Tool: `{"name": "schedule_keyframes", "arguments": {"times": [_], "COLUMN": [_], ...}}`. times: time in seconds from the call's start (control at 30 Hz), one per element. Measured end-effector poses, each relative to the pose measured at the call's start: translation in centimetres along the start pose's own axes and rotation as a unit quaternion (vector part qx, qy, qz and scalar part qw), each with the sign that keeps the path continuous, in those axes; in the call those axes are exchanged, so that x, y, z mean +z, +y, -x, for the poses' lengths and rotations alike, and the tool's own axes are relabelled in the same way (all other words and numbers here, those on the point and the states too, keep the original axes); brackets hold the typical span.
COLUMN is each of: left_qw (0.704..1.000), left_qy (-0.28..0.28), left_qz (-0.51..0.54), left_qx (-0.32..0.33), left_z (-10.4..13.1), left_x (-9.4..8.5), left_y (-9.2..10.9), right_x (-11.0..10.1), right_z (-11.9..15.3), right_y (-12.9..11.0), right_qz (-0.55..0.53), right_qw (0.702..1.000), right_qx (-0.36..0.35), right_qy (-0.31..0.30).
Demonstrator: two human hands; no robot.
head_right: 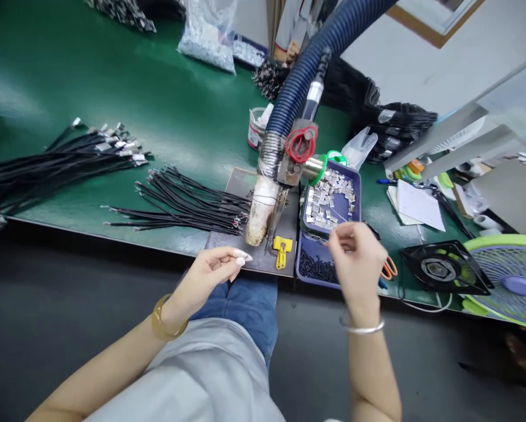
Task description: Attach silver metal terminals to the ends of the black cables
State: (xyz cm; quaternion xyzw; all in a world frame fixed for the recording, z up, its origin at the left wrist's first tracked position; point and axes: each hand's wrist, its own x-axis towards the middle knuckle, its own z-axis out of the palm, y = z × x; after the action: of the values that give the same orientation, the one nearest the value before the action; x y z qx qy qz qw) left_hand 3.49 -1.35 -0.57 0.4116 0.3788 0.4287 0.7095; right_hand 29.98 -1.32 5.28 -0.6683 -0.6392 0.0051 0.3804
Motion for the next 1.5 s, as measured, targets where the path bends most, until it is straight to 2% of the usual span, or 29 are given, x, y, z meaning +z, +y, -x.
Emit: {"name": "schedule_keyframes", "arguments": {"times": [0.07,0.13,0.2,0.27,0.33,0.4,0.57,0.8,0.87,0.97,1.07,1.17,1.3,1.43,1.5], "left_qw": [1.000,1.000,1.000,0.999,0.999,0.999,0.999,0.997,0.997,0.997,0.998,0.997,0.995,0.997,0.996], "left_qy": [0.004,0.006,0.005,0.004,0.002,0.001,0.002,-0.017,-0.024,-0.016,-0.008,0.000,0.010,0.001,-0.002], "left_qz": [0.007,0.003,-0.011,-0.026,-0.040,-0.046,-0.043,-0.056,-0.063,-0.058,-0.057,-0.074,-0.103,-0.083,-0.087], "left_qx": [-0.008,-0.016,-0.019,-0.018,-0.011,0.000,0.030,0.040,0.037,0.039,0.036,0.013,-0.011,-0.002,0.008], "left_z": [-0.2,-0.2,-0.1,0.1,0.2,0.3,0.3,0.4,0.4,0.3,0.0,-0.2,-0.3,-0.5,-0.7], "left_x": [0.5,1.0,1.5,1.8,2.2,2.4,2.5,2.3,2.3,2.3,2.3,2.3,2.3,2.3,2.2], "left_y": [-0.4,-0.6,-0.8,-0.7,-0.6,-0.5,-0.8,-1.6,-1.7,-1.6,-1.5,-1.3,-1.0,-0.6,-0.5], "right_x": [0.9,2.2,3.4,4.5,5.1,5.4,5.4,5.2,5.5,5.9,6.0,5.8,5.9,6.4,6.4], "right_z": [3.4,6.2,8.0,8.9,9.1,9.1,9.1,9.1,9.3,9.8,10.2,10.4,10.4,9.9,9.7], "right_y": [-2.0,-3.5,-4.5,-4.8,-4.9,-4.8,-4.4,-4.4,-4.7,-4.9,-4.7,-4.5,-4.4,-4.3,-4.3], "right_qz": [0.028,-0.002,-0.076,-0.161,-0.222,-0.251,-0.271,-0.263,-0.241,-0.163,-0.112,-0.130,-0.150,-0.191,-0.191], "right_qw": [0.993,0.985,0.987,0.985,0.975,0.966,0.960,0.960,0.967,0.985,0.988,0.982,0.980,0.978,0.979], "right_qx": [-0.101,-0.146,-0.110,-0.037,0.024,0.053,0.062,0.050,0.030,-0.049,-0.105,-0.113,-0.124,-0.069,-0.068], "right_qy": [0.055,0.090,0.084,0.053,0.012,-0.018,-0.041,-0.087,-0.075,-0.025,0.030,0.071,0.048,0.050,0.034]}}
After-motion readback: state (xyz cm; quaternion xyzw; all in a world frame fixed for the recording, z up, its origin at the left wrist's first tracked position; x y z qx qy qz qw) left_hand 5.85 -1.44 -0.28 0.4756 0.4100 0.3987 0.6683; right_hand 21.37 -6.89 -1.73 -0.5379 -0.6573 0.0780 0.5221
